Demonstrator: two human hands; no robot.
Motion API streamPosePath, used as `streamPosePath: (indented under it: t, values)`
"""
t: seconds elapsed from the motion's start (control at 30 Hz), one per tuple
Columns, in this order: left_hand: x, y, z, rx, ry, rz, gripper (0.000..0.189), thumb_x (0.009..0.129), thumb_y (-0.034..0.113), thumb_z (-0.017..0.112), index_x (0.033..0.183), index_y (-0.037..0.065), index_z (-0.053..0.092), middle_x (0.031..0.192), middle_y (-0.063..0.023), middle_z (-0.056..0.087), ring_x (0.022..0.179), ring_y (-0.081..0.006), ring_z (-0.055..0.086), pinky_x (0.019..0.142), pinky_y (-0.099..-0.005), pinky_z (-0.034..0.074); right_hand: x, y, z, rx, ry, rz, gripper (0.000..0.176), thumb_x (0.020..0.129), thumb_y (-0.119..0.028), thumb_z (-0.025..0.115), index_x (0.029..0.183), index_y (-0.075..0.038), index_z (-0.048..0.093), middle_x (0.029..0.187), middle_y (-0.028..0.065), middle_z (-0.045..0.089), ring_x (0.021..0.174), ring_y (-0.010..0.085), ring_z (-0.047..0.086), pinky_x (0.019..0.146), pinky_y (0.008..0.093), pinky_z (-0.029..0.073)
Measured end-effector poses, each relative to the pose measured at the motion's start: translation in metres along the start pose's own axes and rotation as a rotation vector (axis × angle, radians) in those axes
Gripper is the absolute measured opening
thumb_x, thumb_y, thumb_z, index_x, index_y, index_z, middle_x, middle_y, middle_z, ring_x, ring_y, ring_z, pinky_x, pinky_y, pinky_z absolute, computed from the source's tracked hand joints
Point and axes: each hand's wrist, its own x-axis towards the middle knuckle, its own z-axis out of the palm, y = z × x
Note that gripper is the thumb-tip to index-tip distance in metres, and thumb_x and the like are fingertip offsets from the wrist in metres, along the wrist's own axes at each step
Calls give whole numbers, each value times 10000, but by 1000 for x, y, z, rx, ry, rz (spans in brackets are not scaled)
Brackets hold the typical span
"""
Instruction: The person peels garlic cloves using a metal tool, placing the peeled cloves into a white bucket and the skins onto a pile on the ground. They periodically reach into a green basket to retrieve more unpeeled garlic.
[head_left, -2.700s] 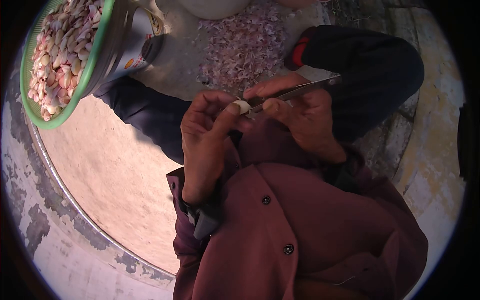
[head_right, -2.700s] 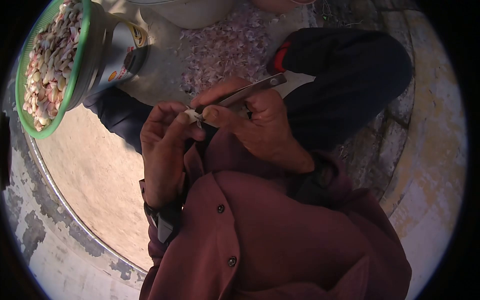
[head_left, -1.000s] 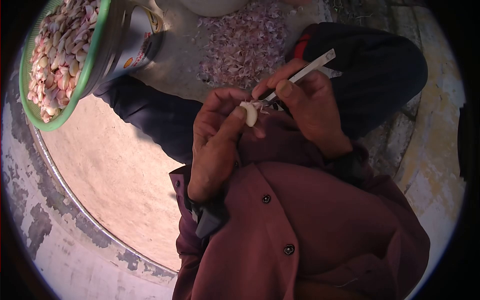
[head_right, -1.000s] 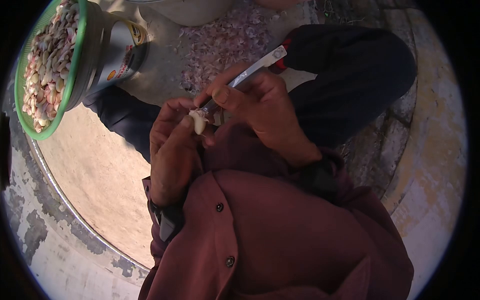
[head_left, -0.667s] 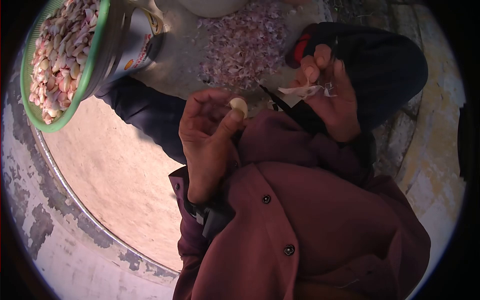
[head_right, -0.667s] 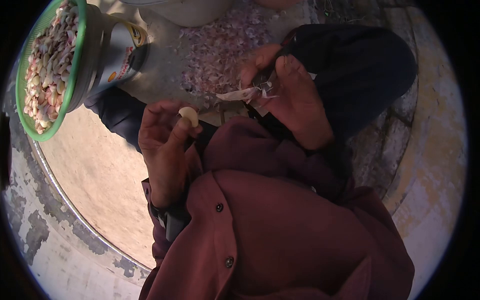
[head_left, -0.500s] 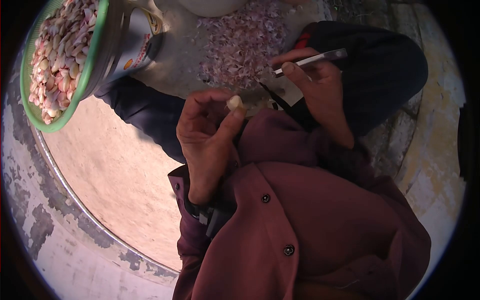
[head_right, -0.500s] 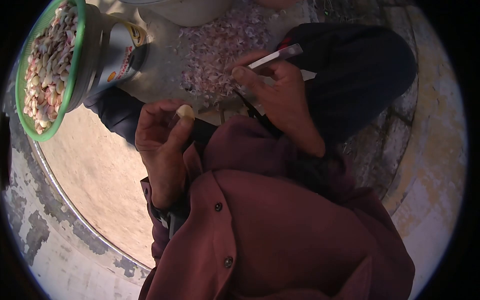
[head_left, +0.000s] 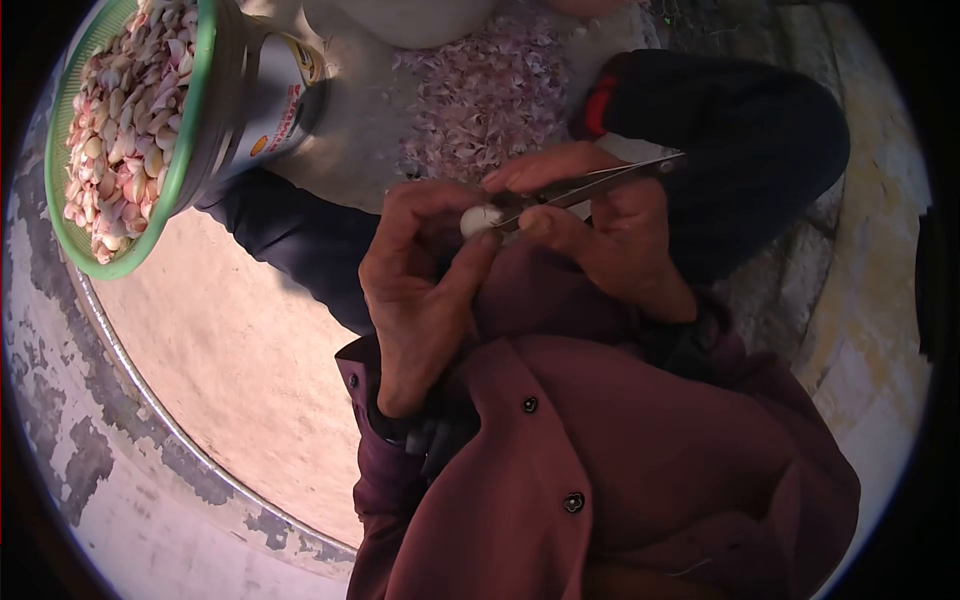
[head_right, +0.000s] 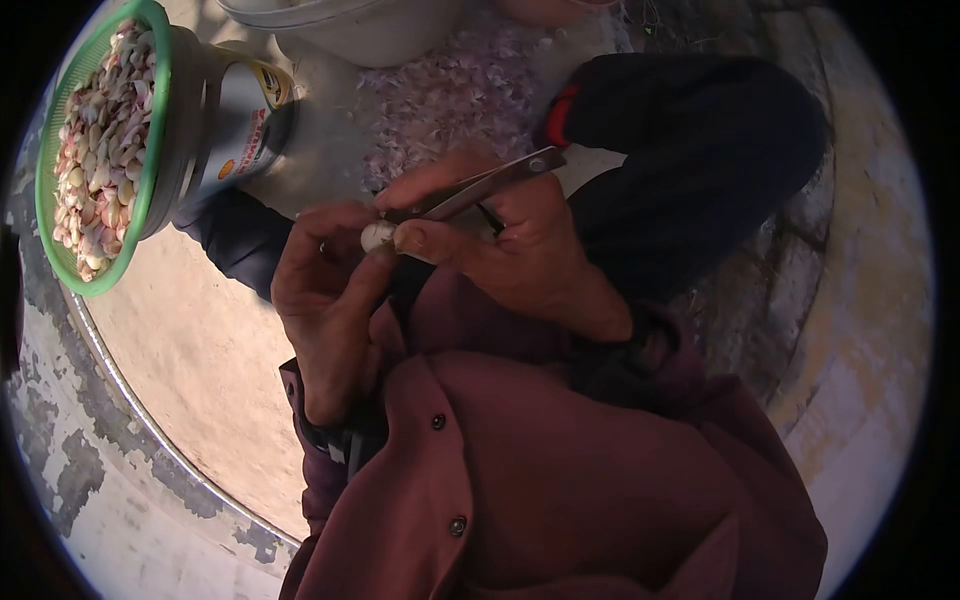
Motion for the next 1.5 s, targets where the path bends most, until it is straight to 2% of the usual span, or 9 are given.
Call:
streamPosePath:
  t: [0.33,0.4,0.83,1.0,1.13,1.23,1.3,1.4,1.5]
  values:
    - [-3,-1,-2,-233,26,9,433,776,-170,625,1167,-16,520,1050,-110,634,960,-140,630,863,-260,510,-6,-6,4,190,34,101,185,882,-58,650,1037,23,592,1033,173,656,995,219,632,874,332,503]
    - [-2,1,0,-212,18,-14,435,755,-170,627,1145,2,536,1029,-90,633,942,-126,620,855,-250,501,-7,-11,4,278,64,271,158,892,-60,640,1019,21,593,1003,164,667,970,205,637,859,316,505]
    - [0,-4,2,-215,24,-159,382,739,-159,614,1078,7,561,1013,-82,625,915,-125,607,844,-242,477,-1,9,-13,247,303,143,169,896,-103,656,1013,7,606,986,156,677,916,188,648,825,299,519]
    - [3,-2,13,-192,73,-141,378,742,-175,597,1072,6,561,991,-70,615,914,-114,596,839,-228,465,-11,0,0,84,49,92,160,899,-77,644,1014,27,607,1003,160,660,951,220,641,843,331,518]
    - [3,-7,12,-121,19,-78,390,756,-158,630,1105,-1,551,1016,-67,623,950,-113,596,850,-239,473,-13,4,-1,116,82,70,176,897,-82,649,1020,33,597,988,158,660,946,218,641,846,339,514]
    - [3,-10,12,-43,17,-158,366,769,-140,624,1095,8,553,999,-56,618,936,-110,592,848,-238,471,-12,2,-2,115,123,88,142,904,-100,645,1009,-5,650,919,88,678,848,112,626,738,242,488]
    - [5,-6,15,-2,5,-308,335,786,-114,624,1088,12,555,992,-49,611,928,-108,590,846,-238,473,-6,-1,-7,664,235,244,130,928,-126,614,993,-14,631,924,108,680,889,135,627,799,279,492]
    - [14,-1,14,79,-21,-324,289,812,-80,636,1074,16,559,996,-42,607,916,-96,586,805,-233,481,7,-2,-21,765,228,191,129,947,-142,585,985,-23,619,939,119,680,923,153,626,840,304,487]
    - [43,26,14,42,27,-121,278,803,-93,614,1054,17,565,990,-65,620,862,-99,582,771,-231,480,11,21,-27,521,362,207,182,950,-205,594,981,-27,580,929,118,670,882,174,631,779,299,499]
